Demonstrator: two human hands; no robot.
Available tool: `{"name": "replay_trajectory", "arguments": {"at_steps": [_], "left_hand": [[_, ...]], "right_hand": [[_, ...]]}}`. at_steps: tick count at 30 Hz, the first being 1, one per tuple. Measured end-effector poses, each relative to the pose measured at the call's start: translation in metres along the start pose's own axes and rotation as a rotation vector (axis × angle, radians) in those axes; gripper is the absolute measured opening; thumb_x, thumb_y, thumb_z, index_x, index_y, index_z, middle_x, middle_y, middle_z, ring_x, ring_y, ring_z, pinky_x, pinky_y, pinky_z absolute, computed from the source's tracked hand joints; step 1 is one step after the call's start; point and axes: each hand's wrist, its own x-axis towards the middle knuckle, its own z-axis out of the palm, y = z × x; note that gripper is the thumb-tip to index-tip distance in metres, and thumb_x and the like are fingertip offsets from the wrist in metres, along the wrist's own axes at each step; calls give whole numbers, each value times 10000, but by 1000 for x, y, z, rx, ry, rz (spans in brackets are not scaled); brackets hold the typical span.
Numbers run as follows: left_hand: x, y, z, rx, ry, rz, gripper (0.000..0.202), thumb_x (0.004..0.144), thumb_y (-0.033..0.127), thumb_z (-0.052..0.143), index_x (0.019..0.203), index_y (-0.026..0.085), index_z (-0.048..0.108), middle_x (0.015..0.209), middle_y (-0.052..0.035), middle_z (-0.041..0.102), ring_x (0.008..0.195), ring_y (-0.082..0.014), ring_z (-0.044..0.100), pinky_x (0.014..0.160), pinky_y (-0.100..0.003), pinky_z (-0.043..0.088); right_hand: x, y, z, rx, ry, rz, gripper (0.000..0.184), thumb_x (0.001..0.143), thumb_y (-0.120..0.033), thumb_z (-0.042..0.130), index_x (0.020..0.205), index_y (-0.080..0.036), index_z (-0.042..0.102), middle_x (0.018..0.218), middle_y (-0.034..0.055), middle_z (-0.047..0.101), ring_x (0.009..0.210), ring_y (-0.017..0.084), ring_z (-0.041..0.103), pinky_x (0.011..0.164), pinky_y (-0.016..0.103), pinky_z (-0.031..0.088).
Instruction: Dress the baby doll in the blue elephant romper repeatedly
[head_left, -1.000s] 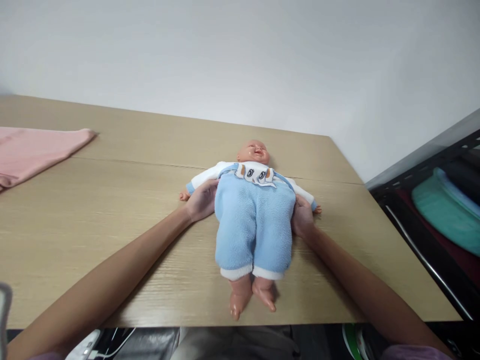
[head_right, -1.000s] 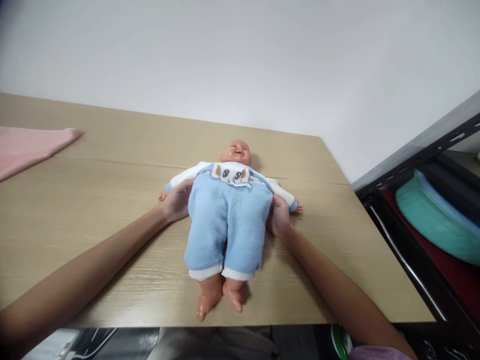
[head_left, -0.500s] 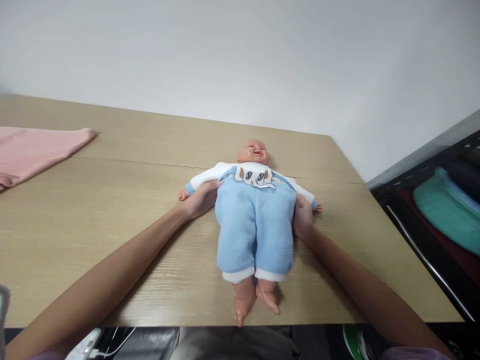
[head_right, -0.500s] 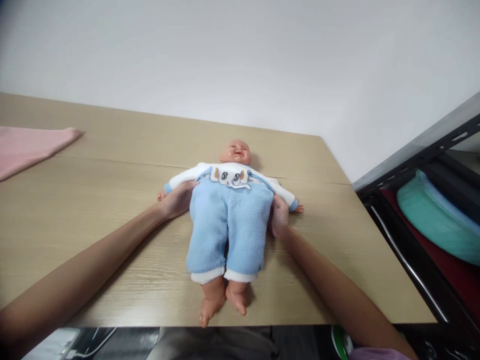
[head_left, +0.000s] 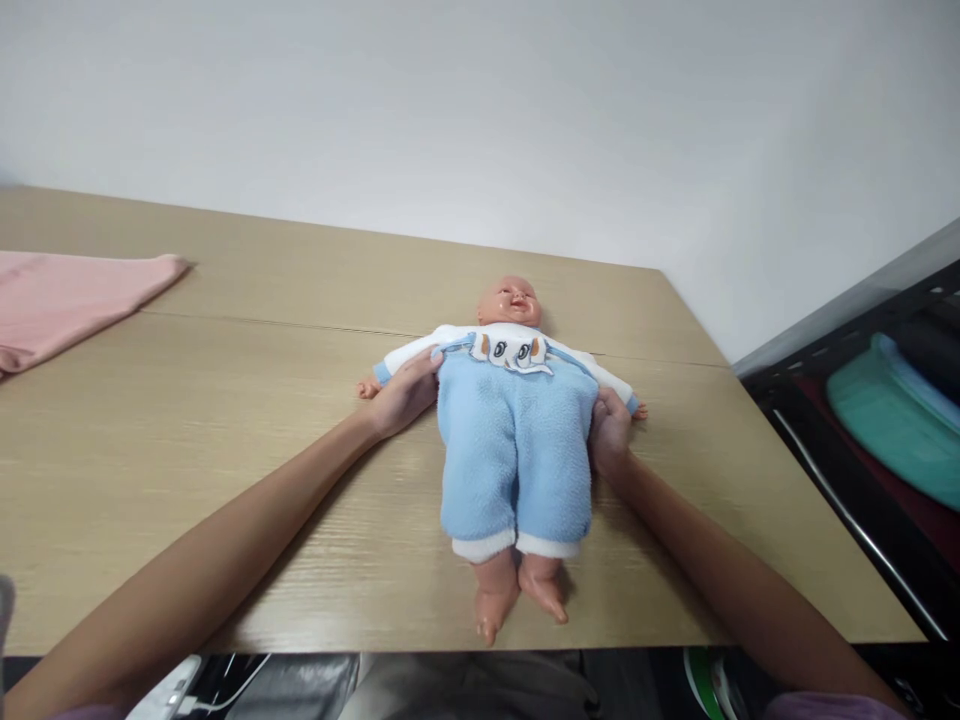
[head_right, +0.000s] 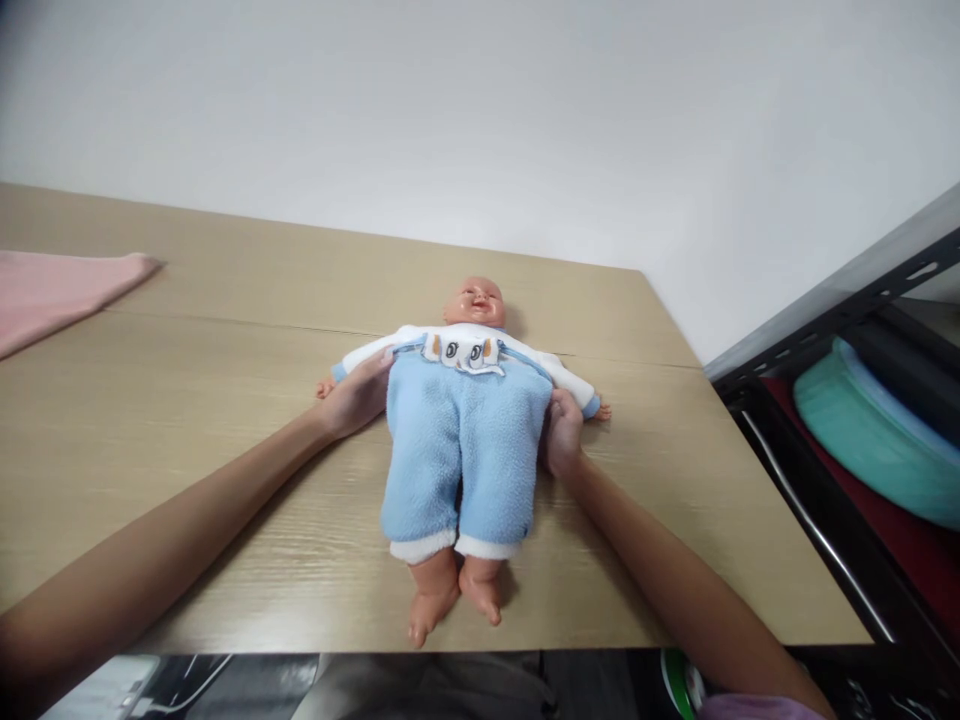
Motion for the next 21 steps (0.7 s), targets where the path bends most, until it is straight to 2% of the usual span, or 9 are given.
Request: {"name": "replay_trajectory", "arguments": {"at_steps": [2, 4, 6, 8, 10, 13, 16, 18, 21], "left_hand": [[0, -1, 0, 7, 31, 26, 370, 992, 526, 796, 1192, 215, 790, 1204, -111, 806, 1247, -349, 714, 1099, -460, 544], [-1, -3, -1, 44, 76, 24, 329, 971, 512, 823, 1114, 218, 785, 1105, -86, 789, 1130, -318, 720, 1019, -420, 549], [-2, -6, -4, 92, 114, 11, 304, 951, 502, 851, 1034, 219, 776, 1001, -59, 757, 997, -283, 703, 939, -394, 543], [-3, -8, -6, 136, 131, 1, 305, 941, 501, 865, 974, 215, 765, 945, -45, 731, 918, -260, 675, 905, -389, 534], [-4, -9, -8, 172, 130, -2, 313, 935, 499, 872, 944, 207, 760, 953, -45, 728, 915, -254, 660, 916, -388, 529], [-3, -8, -6, 187, 115, -20, 332, 941, 507, 861, 998, 191, 778, 1036, -63, 747, 978, -259, 652, 948, -378, 521], [-4, -5, 0, 192, 133, -22, 363, 956, 549, 834, 1007, 197, 765, 1009, -56, 728, 946, -248, 631, 908, -362, 512], [-5, -2, 5, 240, 212, 53, 370, 947, 566, 842, 942, 217, 721, 940, -26, 680, 885, -222, 593, 859, -338, 491], [-7, 2, 13, 347, 322, 190, 415, 913, 604, 875, 933, 237, 681, 893, -2, 630, 851, -203, 536, 801, -311, 447]], "right_hand": [[2, -9, 0, 310, 57, 210, 474, 1064, -543, 400, 889, -236, 715, 775, 30, 751, 735, 247, 737, 684, 382, 666], [5, -18, 1, 607, 105, 393, 338, 947, -517, 509, 907, -255, 719, 896, 54, 817, 912, 291, 786, 853, 435, 680], [7, -23, 3, 774, 152, 500, 290, 878, -498, 581, 948, -261, 732, 1034, 53, 841, 1084, 305, 784, 1029, 466, 645], [7, -21, 4, 792, 215, 539, 261, 857, -486, 661, 972, -265, 739, 1092, 29, 838, 1142, 289, 768, 1136, 464, 596], [6, -15, 7, 742, 248, 565, 267, 852, -483, 758, 999, -260, 750, 1122, 10, 834, 1147, 260, 760, 1190, 437, 559], [3, -3, 9, 661, 230, 588, 355, 868, -522, 837, 1076, -240, 776, 1146, 12, 831, 1122, 224, 755, 1167, 392, 562], [3, 3, 10, 657, 223, 592, 383, 877, -541, 858, 1095, -236, 781, 1115, 15, 825, 1064, 212, 749, 1076, 364, 594], [4, 2, 8, 636, 207, 567, 368, 876, -548, 864, 1047, -232, 782, 1071, 13, 816, 1023, 212, 733, 1042, 353, 592], [5, -5, 3, 454, 157, 459, 324, 923, -549, 822, 975, -231, 787, 987, 3, 783, 980, 210, 689, 1035, 337, 558]]}}
